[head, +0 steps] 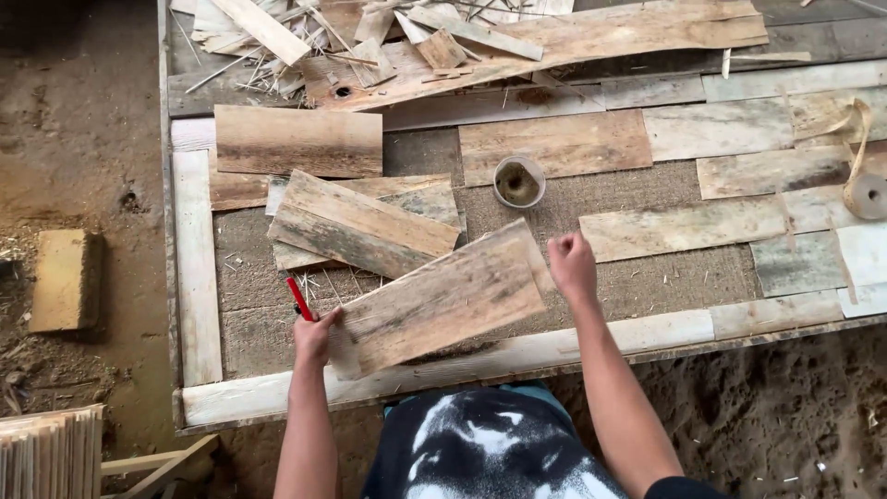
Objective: The person arranges rectangular wooden planks on a workbench, using a red utility knife to scrape or trim the edges of one plank before placing it into a pattern. The person repeatedly picks up, positions, and adjusts planks to form a tiled layout.
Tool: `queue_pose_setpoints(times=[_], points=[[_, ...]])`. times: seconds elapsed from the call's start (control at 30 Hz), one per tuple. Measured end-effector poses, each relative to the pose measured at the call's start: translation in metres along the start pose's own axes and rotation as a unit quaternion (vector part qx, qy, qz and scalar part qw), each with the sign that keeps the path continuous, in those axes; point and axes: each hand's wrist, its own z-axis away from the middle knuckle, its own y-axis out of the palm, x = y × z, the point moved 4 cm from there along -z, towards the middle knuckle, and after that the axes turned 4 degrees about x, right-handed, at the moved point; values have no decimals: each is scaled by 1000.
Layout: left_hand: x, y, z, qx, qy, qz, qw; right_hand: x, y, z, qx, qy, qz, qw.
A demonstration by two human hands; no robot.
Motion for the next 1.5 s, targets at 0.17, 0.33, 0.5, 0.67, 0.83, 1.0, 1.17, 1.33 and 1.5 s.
queue_pose_setpoints(times=[0.17,0.33,0.5,0.67,0.83,1.0,1.17,1.33,1.5], points=[[21,14,-37,-6,3,-3,1000,-32,21,54,17,32,40,999],[23,33,-49,0,11,-59,998,-79,30,54,39,136,-185,973],[33,55,-62,29,31,-76,996,-91,3,90,28,188,-309,932],[46,67,-69,-8,78,-101,992,-137,-19,93,18,177,-392,903],[12,88,-15,-68,270,-169,945,-187,-43,61,6,97,-442,892],[18,179,75,87,209,-18,974,-206,-90,43,31,51,-464,884],[54,249,89,66,132,164,975,-255,-125,3,75,17,-476,876],[36,303,147,114,120,255,953,-289,-171,-20,97,20,-473,876],[34,318,194,172,178,154,957,-314,-205,-42,84,-10,-345,935]])
